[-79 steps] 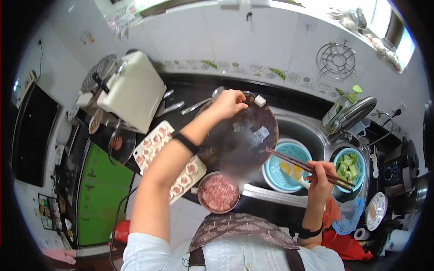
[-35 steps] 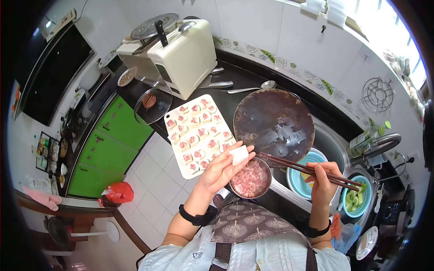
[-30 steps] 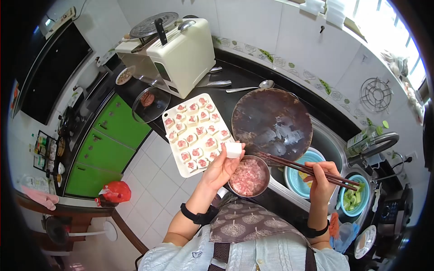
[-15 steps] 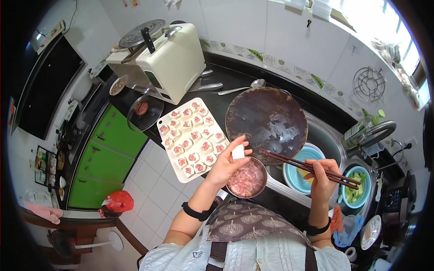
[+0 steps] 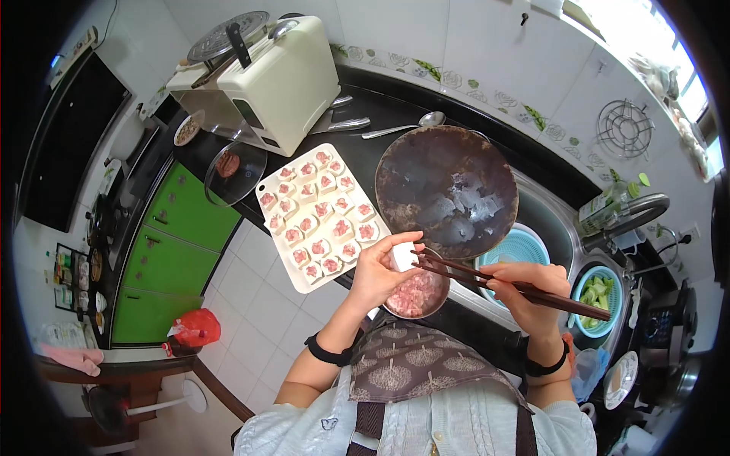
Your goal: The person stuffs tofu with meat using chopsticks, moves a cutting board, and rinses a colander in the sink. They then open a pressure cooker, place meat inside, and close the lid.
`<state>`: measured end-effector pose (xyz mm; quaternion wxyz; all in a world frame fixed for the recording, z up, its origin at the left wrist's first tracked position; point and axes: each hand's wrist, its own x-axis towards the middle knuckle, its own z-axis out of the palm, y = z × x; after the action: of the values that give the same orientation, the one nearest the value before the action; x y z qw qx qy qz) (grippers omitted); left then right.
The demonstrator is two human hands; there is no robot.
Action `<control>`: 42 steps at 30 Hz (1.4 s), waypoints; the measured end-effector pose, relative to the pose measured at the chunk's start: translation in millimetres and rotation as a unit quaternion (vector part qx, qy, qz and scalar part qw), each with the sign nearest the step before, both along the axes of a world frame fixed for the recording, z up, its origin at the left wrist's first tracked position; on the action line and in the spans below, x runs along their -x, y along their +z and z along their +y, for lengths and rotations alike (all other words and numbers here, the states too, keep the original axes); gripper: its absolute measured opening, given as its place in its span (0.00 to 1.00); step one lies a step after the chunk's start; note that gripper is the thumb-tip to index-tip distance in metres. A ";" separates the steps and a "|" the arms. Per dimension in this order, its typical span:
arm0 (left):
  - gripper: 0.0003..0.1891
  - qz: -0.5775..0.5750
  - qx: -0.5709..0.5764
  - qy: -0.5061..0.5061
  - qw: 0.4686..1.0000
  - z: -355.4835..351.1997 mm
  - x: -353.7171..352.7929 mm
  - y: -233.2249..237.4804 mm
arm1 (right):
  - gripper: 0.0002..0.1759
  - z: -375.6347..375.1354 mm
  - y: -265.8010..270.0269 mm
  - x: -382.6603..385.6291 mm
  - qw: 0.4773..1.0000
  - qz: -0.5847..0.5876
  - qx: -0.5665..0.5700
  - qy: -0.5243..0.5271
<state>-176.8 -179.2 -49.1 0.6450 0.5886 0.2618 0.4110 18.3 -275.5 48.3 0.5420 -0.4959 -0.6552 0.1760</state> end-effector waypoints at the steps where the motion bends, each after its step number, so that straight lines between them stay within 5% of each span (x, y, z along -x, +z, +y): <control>1: 0.27 -0.023 0.041 0.006 0.999 -2.4 -0.3 1.5 | 0.08 2.0 0.9 1.6 1.000 -0.015 -0.016 0.007; 21: 0.26 0.055 -0.024 -0.001 0.998 -9.2 7.9 -0.1 | 0.08 6.1 6.9 15.0 0.995 -0.097 0.010 0.016; 28: 0.24 0.027 0.065 0.063 0.996 -5.8 32.2 -15.2 | 0.06 3.3 -1.9 3.4 0.995 0.013 0.092 -0.049; 34: 0.29 -0.013 0.145 0.087 0.986 -6.5 52.1 -20.0 | 0.03 18.7 -61.1 -5.4 0.980 -0.095 0.177 0.009; 38: 0.31 0.004 0.154 0.088 0.984 -11.4 56.4 -19.4 | 0.03 23.5 -95.0 -9.5 0.966 -0.036 0.255 -0.003; 40: 0.30 0.010 0.162 0.085 0.983 -14.0 58.8 -21.2 | 0.04 23.1 -111.2 -12.5 0.949 0.124 0.290 0.003; 42: 0.29 0.025 0.164 0.093 0.982 -15.1 60.9 -25.7 | 0.06 21.9 -115.6 -14.7 0.938 0.155 0.310 0.001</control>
<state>-237.7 -194.3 -74.8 0.6849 0.4578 0.3956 0.4061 33.0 -253.7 -67.3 0.4557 -0.6056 -0.4766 0.4454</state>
